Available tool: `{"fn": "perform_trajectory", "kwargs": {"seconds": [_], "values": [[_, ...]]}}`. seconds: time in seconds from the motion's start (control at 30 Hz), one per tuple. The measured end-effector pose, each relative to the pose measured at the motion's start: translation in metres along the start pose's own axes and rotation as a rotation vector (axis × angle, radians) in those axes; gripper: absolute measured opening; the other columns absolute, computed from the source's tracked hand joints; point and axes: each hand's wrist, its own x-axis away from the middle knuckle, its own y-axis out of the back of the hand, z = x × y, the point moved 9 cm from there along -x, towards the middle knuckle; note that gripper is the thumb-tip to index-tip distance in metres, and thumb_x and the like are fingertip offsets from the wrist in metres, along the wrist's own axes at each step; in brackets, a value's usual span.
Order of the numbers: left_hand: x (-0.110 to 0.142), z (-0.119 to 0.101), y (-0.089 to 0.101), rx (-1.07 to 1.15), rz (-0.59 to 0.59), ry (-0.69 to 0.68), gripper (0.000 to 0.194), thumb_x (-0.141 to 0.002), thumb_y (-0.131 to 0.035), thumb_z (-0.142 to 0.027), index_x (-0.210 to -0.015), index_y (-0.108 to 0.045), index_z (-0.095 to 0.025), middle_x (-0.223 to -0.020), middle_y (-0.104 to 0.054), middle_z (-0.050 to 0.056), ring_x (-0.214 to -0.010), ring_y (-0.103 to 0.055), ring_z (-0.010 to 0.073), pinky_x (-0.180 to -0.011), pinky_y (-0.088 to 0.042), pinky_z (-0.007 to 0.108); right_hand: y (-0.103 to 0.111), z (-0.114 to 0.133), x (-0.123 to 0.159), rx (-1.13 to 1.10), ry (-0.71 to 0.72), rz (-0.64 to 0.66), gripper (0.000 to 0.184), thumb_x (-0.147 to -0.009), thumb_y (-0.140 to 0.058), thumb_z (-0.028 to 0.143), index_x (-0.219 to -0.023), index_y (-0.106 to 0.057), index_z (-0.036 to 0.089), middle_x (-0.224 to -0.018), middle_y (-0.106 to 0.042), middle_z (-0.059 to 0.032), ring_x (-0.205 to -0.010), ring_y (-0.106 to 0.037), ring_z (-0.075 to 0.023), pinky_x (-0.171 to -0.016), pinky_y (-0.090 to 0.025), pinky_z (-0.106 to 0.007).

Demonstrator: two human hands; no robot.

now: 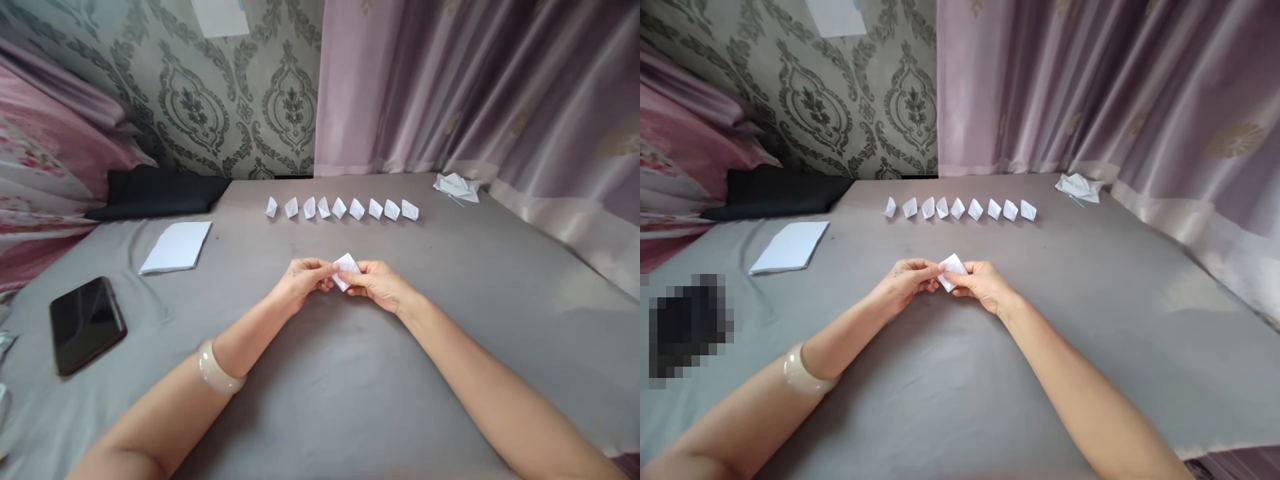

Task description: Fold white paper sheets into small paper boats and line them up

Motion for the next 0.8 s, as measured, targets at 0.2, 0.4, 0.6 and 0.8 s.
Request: {"fn": "perform_trajectory", "kwargs": {"seconds": [0.2, 0.4, 0.6, 0.8], "values": [[-0.001, -0.002, 0.008, -0.084, -0.034, 0.010, 0.035, -0.065, -0.078, -0.042, -0.065, -0.063, -0.011, -0.055, -0.059, 0.002, -0.050, -0.053, 0.0085, -0.051, -0.045, 0.022, -0.003, -0.003, -0.007, 0.035, -0.074, -0.045, 0.018, -0.062, -0.082, 0.022, -0.073, -0.073, 0.012, -0.069, -0.069, -0.0030, -0.059, -0.059, -0.0069, -0.054, -0.053, -0.015], [-0.002, -0.012, 0.021, -0.161, -0.116, -0.132, 0.035, -0.074, -0.069, -0.042, -0.061, -0.053, -0.014, -0.051, -0.052, -0.003, -0.043, -0.045, 0.0058, -0.042, -0.035, 0.019, -0.009, 0.004, -0.018, 0.081, -0.067, -0.056, 0.018, -0.063, -0.082, 0.027, -0.068, -0.073, 0.013, -0.065, -0.068, -0.0041, -0.055, -0.060, -0.0079, -0.052, -0.054, -0.016], [-0.002, -0.016, 0.026, -0.214, -0.095, -0.158, 0.035, -0.072, -0.071, -0.046, -0.068, -0.058, -0.014, -0.052, -0.051, -0.004, -0.040, -0.043, 0.0057, -0.041, -0.032, 0.020, -0.021, 0.006, -0.022, 0.104, -0.021, -0.011, 0.025, -0.065, -0.081, 0.034, -0.073, -0.073, 0.012, -0.070, -0.070, -0.0043, -0.062, -0.062, -0.0087, -0.058, -0.054, -0.017], [-0.001, -0.018, 0.030, -0.184, -0.134, -0.137, 0.033, -0.071, -0.070, -0.045, -0.066, -0.059, -0.014, -0.051, -0.050, -0.004, -0.042, -0.040, 0.0056, -0.044, -0.031, 0.020, -0.010, 0.012, -0.021, 0.131, 0.073, -0.065, 0.030, -0.073, -0.073, 0.041, -0.087, -0.073, 0.015, -0.082, -0.072, -0.0066, -0.073, -0.066, -0.0124, -0.069, -0.055, -0.024]]}}
